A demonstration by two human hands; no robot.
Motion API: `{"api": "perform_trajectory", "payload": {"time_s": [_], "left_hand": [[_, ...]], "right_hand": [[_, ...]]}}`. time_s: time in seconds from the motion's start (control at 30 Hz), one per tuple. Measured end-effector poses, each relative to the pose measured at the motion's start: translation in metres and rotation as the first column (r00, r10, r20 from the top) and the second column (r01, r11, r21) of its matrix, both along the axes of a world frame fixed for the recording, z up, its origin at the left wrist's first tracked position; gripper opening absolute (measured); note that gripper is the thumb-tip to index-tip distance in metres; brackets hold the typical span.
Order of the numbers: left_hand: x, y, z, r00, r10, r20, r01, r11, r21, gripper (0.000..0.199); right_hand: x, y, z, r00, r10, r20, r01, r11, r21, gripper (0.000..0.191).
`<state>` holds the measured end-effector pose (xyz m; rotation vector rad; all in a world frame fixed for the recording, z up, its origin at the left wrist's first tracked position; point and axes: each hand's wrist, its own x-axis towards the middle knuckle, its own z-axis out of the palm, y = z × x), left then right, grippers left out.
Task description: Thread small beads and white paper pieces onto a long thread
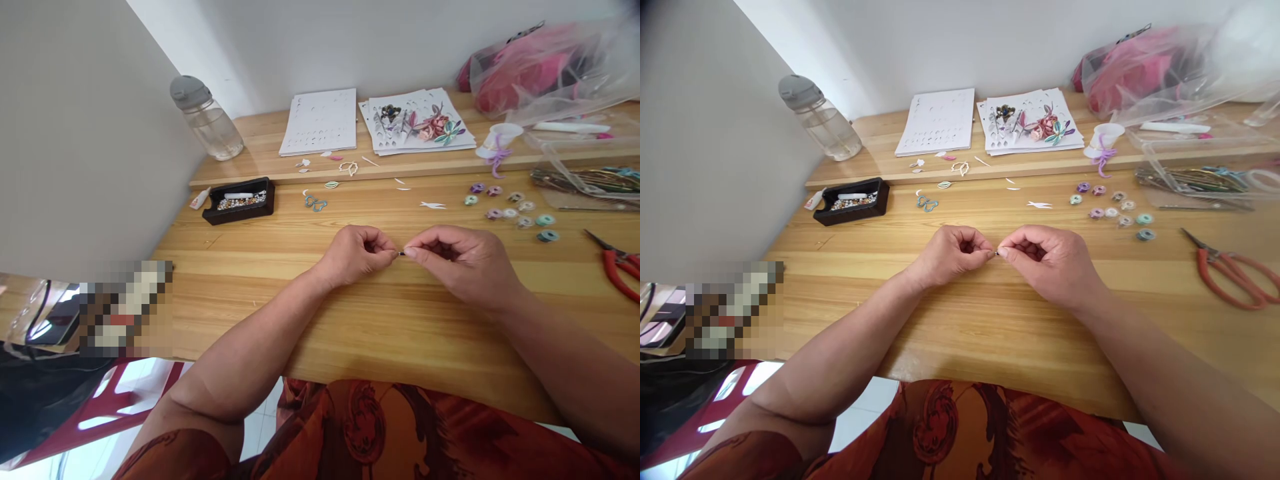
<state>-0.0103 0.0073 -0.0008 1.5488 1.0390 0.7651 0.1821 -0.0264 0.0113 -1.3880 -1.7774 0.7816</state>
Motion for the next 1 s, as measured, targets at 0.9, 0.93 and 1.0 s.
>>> {"api": "perform_trajectory", "payload": {"time_s": [0.9,0.93,1.0], "left_hand": [[0.000,-0.001,0.002,0.993,-0.074,0.090,0.081,0.994,-0.078,0.027],[0.000,-0.002,0.002,0.991,-0.068,0.115,0.080,0.992,-0.095,0.028],[-0.001,-0.002,0.002,0.987,-0.040,0.159,0.059,0.991,-0.118,0.031]], "right_hand": [[0.003,0.010,-0.004,0.983,-0.016,-0.185,-0.019,0.983,-0.185,0.021],[0.002,0.011,-0.006,0.968,-0.031,-0.251,-0.030,0.971,-0.236,0.022],[0.001,0.012,-0.010,0.928,-0.065,-0.367,-0.058,0.947,-0.315,0.025]]}}
